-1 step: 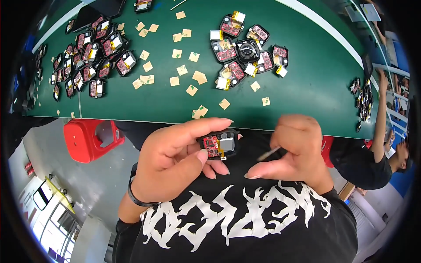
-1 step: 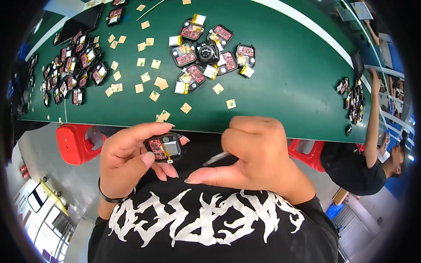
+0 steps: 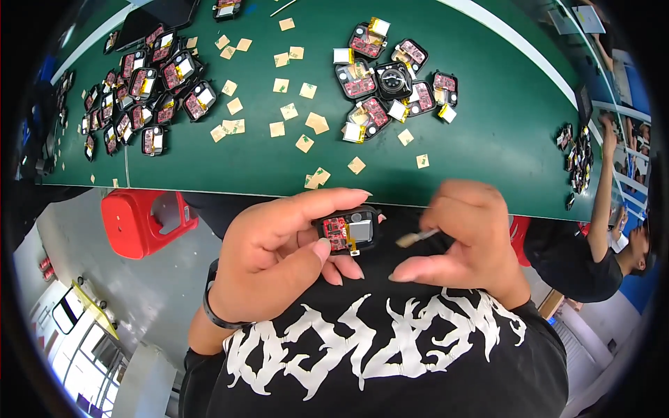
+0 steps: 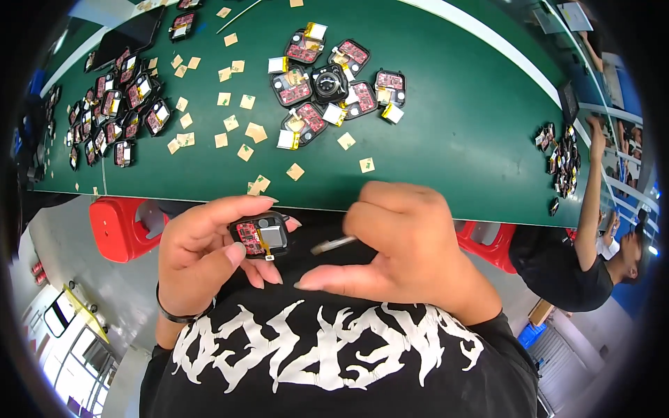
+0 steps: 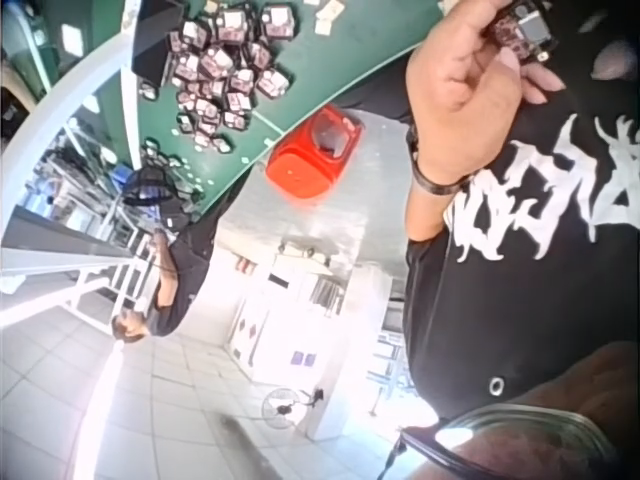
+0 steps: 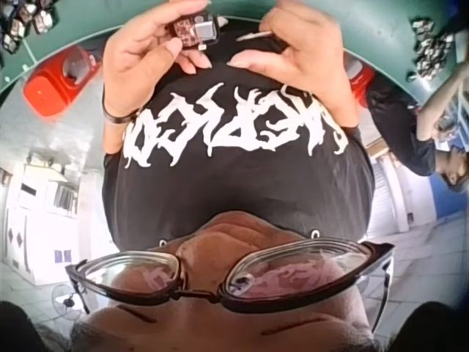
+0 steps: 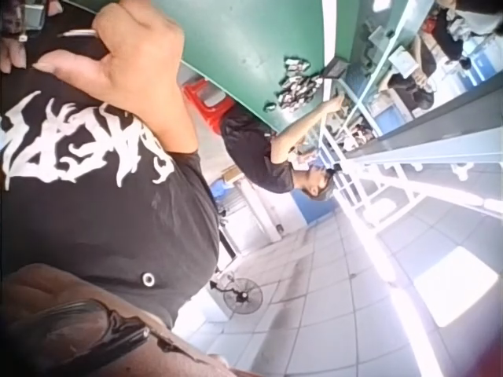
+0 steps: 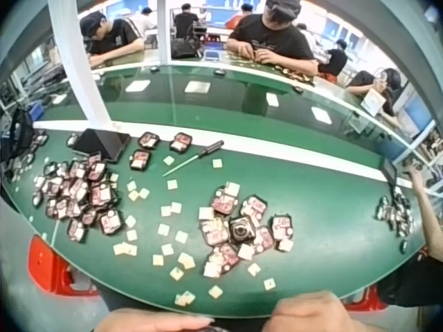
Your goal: Assembling small electronic components (likely smartwatches or similar devices) by placing small yellow adhesive or insulation squares onto internal circuit boards using tweezers.
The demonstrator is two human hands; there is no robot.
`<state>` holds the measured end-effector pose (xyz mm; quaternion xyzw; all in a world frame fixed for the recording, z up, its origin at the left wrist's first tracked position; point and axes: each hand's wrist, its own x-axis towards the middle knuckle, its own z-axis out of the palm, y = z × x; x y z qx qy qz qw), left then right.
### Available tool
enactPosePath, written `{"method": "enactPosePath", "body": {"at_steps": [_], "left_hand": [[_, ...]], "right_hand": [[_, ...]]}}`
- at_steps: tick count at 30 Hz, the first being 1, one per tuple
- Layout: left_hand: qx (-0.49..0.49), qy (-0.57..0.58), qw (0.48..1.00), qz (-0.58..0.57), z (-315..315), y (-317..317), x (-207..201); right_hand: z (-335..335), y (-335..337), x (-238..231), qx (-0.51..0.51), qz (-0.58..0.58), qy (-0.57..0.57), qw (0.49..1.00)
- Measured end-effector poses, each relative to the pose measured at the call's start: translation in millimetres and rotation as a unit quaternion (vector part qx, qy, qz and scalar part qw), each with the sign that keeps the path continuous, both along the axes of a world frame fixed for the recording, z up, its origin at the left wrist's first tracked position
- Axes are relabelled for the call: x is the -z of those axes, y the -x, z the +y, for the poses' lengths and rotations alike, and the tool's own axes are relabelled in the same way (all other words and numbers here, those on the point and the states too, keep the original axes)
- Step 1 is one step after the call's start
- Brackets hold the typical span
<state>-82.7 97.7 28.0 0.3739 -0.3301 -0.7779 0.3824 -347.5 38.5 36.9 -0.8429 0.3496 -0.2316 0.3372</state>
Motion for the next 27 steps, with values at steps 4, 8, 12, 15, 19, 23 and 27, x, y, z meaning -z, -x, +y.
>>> {"method": "enactPosePath", "body": {"at_steps": [4,8,12,15,19,23,27], "left_hand": [[0.004,0.002,1.0,-0.013,-0.5,2.4,-2.2],[0.001,0.013,1.0,-0.02,1.1,1.9,2.8],[-0.02,-0.006,1.0,-0.017,0.5,4.2,1.5],[-0.027,-0.021,0.999,-0.015,0.7,4.4,1.8],[-0.028,-0.019,0.999,-0.015,0.4,5.2,0.5],[-0.04,-0.007,0.997,-0.061,1.2,10.1,-2.1],[-0.025,-0.004,0.996,-0.082,1.4,10.4,-3.6]], "right_hand": [[8.5,0.8,11.2,-0.001,-0.014,-0.023,1.0],[-0.4,8.7,-2.4,-0.057,0.018,-0.073,0.996],[-1.8,8.9,-4.9,-0.057,0.037,-0.074,0.995],[4.3,-2.0,-6.9,-0.024,0.035,-0.058,0.997],[8.8,-1.2,-9.6,-0.04,0.045,0.033,0.998],[-0.4,-0.9,-10.5,-0.105,0.035,0.165,0.98],[-1.5,-4.2,-13.6,-0.126,0.054,0.239,0.961]]}}
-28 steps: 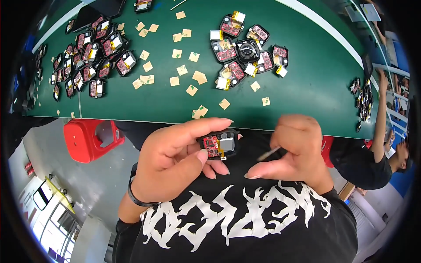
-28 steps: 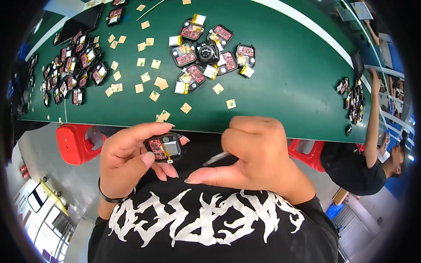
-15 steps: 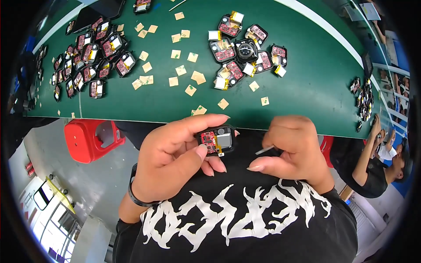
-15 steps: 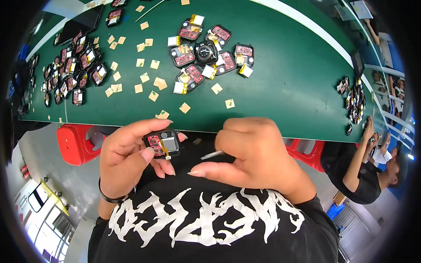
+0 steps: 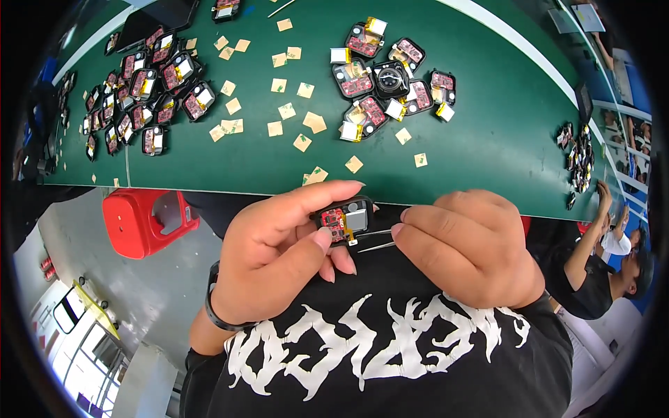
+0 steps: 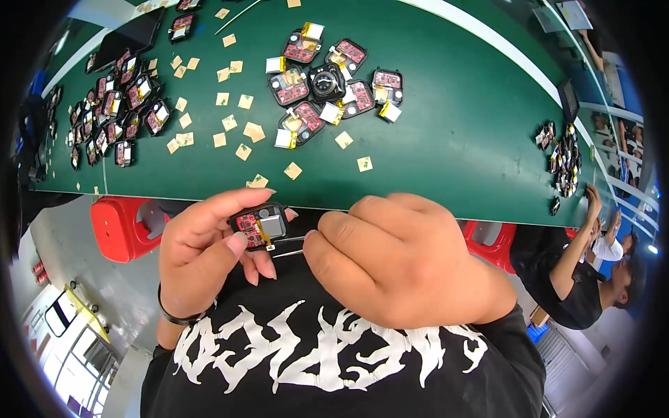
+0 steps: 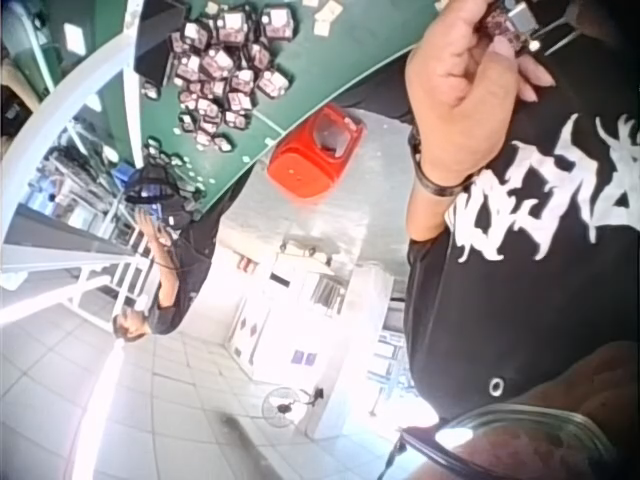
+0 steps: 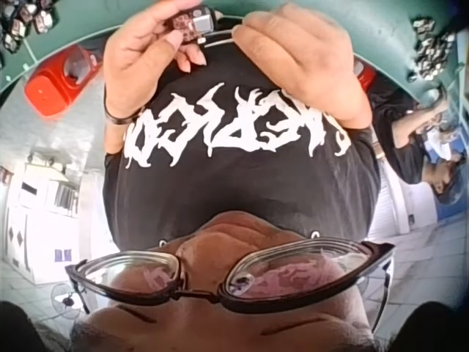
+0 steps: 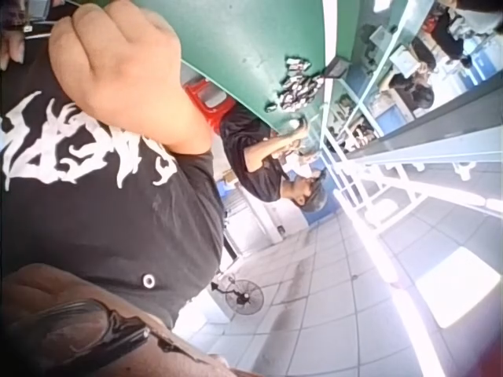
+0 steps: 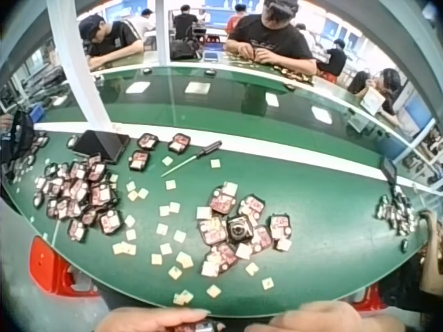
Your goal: Assembling small electronic components (likely smartwatches or similar devices) by placing small yellow adhesive or insulation squares onto internal circuit boards using tweezers.
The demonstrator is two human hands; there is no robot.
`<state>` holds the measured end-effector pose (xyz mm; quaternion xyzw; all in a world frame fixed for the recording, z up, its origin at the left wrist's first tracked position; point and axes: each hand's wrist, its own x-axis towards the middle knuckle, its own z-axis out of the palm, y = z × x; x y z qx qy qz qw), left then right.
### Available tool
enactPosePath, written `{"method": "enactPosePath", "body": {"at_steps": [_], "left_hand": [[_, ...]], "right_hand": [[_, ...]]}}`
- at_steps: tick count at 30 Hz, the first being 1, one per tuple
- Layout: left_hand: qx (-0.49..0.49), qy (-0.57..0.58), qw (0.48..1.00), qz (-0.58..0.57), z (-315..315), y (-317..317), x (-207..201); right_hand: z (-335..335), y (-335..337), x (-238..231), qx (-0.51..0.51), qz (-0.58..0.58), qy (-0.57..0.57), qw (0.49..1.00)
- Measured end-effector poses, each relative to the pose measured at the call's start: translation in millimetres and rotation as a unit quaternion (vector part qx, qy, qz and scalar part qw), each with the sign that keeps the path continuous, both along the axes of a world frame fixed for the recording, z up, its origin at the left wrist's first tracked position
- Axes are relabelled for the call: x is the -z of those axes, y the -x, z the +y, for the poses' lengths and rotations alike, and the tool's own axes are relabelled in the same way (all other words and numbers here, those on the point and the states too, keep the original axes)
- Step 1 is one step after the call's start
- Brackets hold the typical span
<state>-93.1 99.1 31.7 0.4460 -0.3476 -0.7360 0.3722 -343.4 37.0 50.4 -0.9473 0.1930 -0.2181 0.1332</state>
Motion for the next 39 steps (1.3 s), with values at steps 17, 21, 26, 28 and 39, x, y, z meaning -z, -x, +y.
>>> {"method": "enactPosePath", "body": {"at_steps": [17,21,26,28,39], "left_hand": [[0.009,-0.016,0.998,0.064,-0.5,-5.3,-0.8],[0.004,-0.023,0.997,0.074,-0.2,-4.6,-2.2],[-0.004,-0.023,0.997,0.072,-0.3,-4.2,-1.5],[-0.006,-0.024,0.997,0.077,0.3,-4.7,-0.4],[0.005,-0.031,0.997,0.077,1.7,-3.2,0.2]], "right_hand": [[3.9,-14.6,4.5,-0.021,-0.048,0.0,0.999],[3.9,-15.3,1.6,-0.019,-0.037,0.033,0.999],[9.0,-17.2,-2.4,0.003,-0.034,0.008,0.999],[8.3,-16.5,-1.0,0.004,-0.034,0.01,0.999],[8.8,-15.8,3.0,-0.019,-0.061,-0.014,0.998]]}}
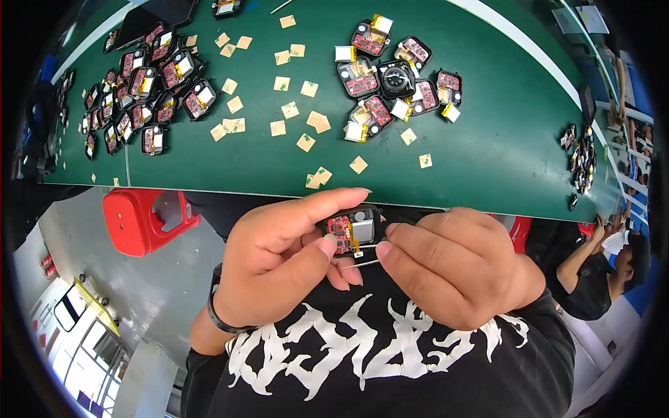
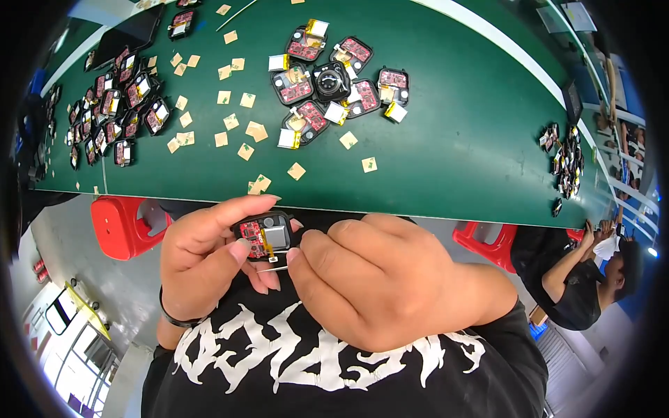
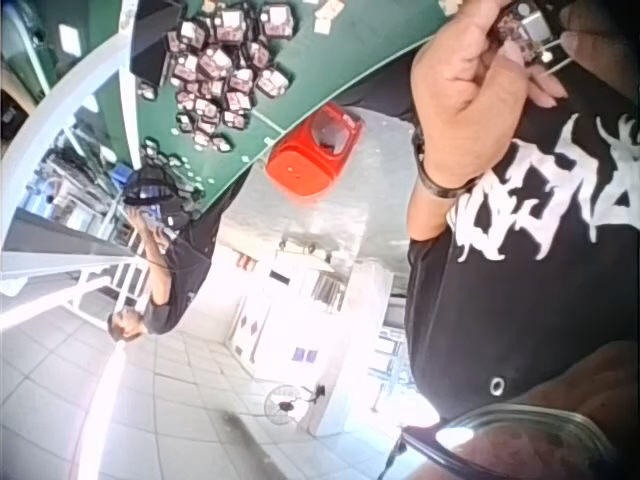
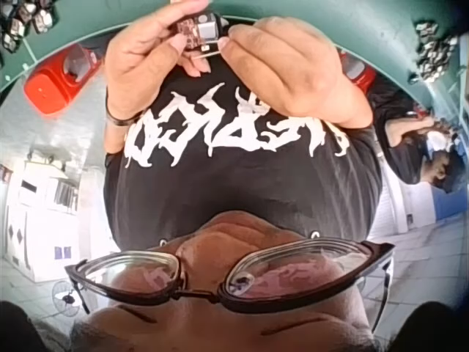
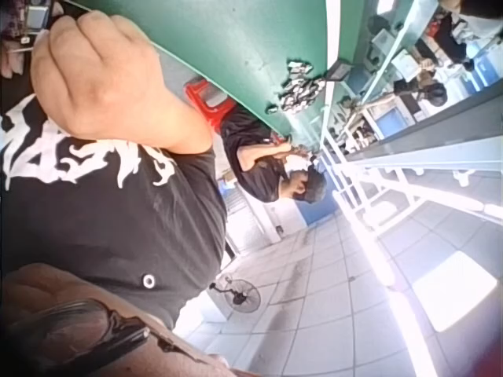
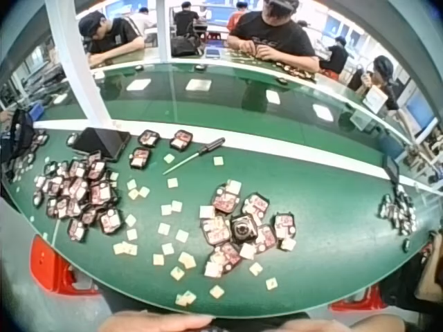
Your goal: Assembling small electronic components (likely smartwatches or similar devices) by placing small yellow adhesive or insulation squares onto internal circuit boards using tweezers.
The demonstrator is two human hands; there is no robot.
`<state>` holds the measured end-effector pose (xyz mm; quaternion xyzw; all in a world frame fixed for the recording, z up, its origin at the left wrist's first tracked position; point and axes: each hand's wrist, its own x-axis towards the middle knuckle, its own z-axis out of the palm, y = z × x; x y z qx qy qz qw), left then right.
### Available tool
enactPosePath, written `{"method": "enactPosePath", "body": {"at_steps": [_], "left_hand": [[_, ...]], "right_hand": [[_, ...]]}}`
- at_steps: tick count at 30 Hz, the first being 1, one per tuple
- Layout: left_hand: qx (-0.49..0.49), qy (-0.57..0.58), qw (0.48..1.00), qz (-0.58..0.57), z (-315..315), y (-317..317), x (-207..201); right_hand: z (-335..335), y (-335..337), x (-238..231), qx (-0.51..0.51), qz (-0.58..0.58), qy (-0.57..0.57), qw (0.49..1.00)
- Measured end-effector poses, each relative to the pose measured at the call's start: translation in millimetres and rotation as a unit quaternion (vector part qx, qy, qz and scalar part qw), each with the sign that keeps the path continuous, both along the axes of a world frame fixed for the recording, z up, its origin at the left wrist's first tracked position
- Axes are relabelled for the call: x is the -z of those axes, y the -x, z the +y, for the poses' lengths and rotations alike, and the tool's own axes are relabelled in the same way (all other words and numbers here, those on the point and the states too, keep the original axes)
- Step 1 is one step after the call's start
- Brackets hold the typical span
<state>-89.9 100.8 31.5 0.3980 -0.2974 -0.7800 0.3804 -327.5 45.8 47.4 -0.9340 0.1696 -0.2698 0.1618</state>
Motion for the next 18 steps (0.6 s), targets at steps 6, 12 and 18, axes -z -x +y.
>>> {"method": "enactPosePath", "body": {"at_steps": [6,12,18], "left_hand": [[-0.01,0.025,0.999,-0.018,0.1,2.6,-1.3],[-0.007,0.021,0.999,-0.028,-0.4,2.3,-5.1],[0.001,0.021,0.999,-0.043,1.6,3.7,-3.5]], "right_hand": [[1.7,0.1,-2.1,0.019,0.011,0.023,0.999],[0.4,2.6,-1.1,0.001,0.003,0.013,1.0],[1.4,6.8,-0.9,-0.011,0.008,-0.02,1.0]]}}
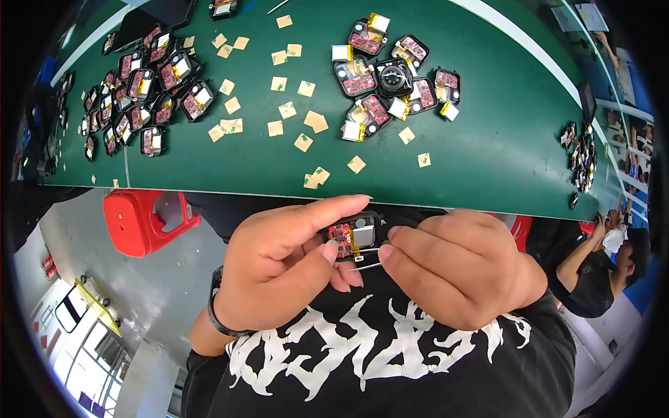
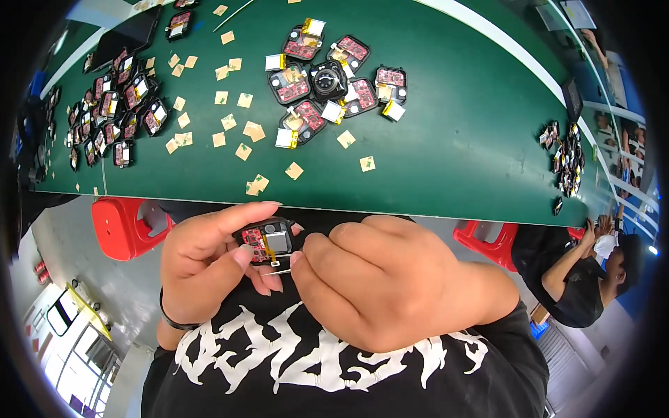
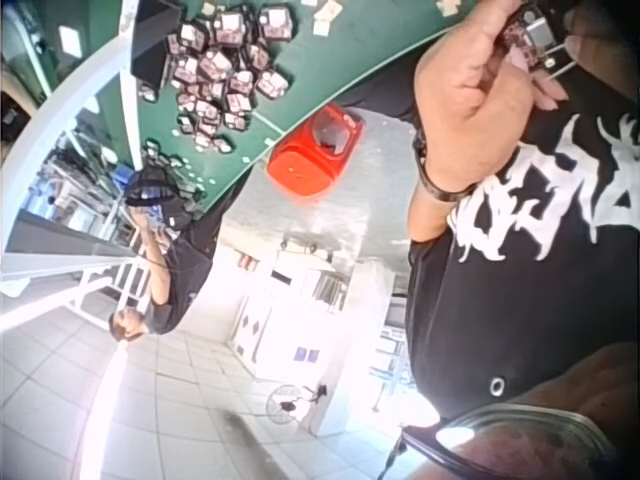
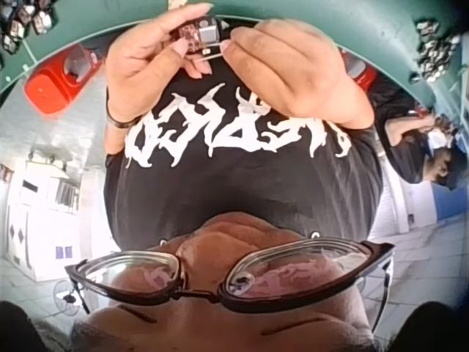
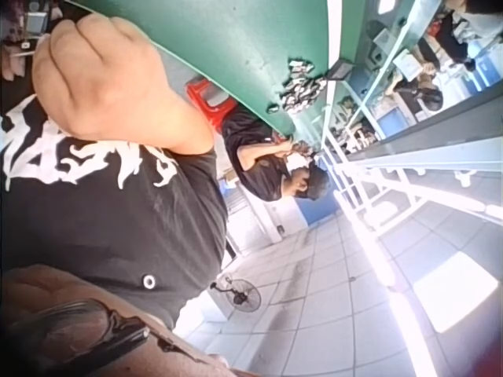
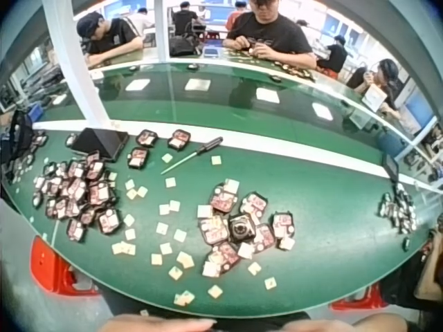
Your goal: Assembling small electronic components (likely smartwatches or similar devices) by placing small yellow adhesive or insulation squares onto internal circuit boards using tweezers.
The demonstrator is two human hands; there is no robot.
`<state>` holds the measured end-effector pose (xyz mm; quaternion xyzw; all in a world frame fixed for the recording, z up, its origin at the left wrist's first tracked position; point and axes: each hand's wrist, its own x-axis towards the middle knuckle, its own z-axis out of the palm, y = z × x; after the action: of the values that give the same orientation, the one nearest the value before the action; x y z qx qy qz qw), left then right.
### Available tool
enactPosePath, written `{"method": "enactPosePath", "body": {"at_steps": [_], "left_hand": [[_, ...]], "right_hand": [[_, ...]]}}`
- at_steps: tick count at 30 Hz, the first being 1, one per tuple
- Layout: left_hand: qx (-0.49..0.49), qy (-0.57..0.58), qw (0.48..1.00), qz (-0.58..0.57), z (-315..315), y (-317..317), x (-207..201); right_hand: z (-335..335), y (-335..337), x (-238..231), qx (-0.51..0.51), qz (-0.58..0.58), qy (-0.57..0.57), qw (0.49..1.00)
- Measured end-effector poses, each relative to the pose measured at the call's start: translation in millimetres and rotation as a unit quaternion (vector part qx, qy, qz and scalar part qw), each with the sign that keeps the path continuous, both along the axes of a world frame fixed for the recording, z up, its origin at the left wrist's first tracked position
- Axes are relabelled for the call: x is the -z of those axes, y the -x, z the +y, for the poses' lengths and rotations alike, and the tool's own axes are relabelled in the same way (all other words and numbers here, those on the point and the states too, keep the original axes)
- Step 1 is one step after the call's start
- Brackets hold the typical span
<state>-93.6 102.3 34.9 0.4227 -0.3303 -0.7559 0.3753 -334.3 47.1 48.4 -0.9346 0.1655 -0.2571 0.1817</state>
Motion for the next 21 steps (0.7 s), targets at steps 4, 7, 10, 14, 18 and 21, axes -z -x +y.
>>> {"method": "enactPosePath", "body": {"at_steps": [4,7,10,14,18,21], "left_hand": [[0.002,-0.003,1.0,-0.008,0.6,0.7,1.9],[0.016,0.023,0.999,-0.029,0.3,0.5,1.5],[0.04,0.052,0.997,-0.046,2.2,-2.8,3.8],[0.033,0.062,0.996,-0.045,-1.6,-3.0,0.9],[0.017,0.035,0.999,-0.029,-7.9,-2.1,-5.9],[0.005,0.03,0.999,-0.024,-7.5,-1.6,-6.4]], "right_hand": [[-2.2,1.8,-0.1,-0.013,0.01,0.005,1.0],[-1.2,2.9,0.2,-0.02,0.006,0.01,1.0],[-1.3,3.3,-1.3,-0.027,0.007,0.003,1.0],[-1.6,2.4,-1.9,-0.015,0.011,0.021,1.0],[-0.8,1.0,0.8,0.025,0.001,0.068,0.997],[-3.3,2.5,-2.6,0.032,0.013,0.077,0.996]]}}
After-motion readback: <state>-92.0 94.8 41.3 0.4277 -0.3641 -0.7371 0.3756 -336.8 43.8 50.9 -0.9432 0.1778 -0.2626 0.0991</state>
